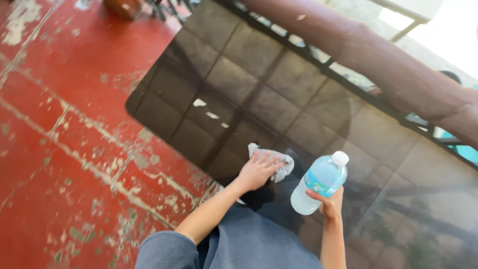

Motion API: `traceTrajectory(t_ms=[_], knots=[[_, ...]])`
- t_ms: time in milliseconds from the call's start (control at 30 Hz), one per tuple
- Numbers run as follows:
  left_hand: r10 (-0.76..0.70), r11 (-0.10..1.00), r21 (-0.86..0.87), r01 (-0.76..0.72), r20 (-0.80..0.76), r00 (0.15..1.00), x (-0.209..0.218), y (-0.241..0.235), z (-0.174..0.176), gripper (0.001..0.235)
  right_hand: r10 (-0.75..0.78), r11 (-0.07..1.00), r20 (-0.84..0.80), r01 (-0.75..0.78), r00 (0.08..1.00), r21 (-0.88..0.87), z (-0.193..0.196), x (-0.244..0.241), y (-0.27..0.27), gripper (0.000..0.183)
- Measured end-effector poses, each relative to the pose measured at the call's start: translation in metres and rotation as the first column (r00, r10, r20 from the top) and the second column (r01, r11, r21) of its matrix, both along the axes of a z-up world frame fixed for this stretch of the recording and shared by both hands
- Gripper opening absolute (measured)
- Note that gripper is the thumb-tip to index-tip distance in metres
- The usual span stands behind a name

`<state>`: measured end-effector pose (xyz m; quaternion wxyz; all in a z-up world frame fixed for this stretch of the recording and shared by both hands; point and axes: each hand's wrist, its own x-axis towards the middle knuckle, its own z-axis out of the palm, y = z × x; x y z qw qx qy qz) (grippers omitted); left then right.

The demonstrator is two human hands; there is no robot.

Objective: Wiping down various restaurant tables using a cloth and cleaning liquid from a bottle.

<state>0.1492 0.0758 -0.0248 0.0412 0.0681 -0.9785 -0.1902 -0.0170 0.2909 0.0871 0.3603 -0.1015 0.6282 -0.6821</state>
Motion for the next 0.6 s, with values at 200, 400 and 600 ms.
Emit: traceTrajectory(t_ms=[200,400,600], knots=[[0.424,0.904,0.032,-0.427,0.07,0.903,0.09,-0.087,0.012,0.057,0.112,0.989,-0.083,-0.104,0.99,0.105,-0.008,0.056,-0.008,0.058],[0.443,0.896,-0.062,-0.439,0.12,0.888,0.131,-0.108,-0.009,0.058,0.077,0.993,0.023,-0.079,0.997,0.092,-0.011,0.133,-0.007,0.058],[0.336,0.942,-0.034,-0.335,0.151,0.93,0.135,-0.101,-0.012,0.058,-0.003,0.994,0.02,0.001,1.0,0.111,-0.018,0.185,0.021,0.055]])
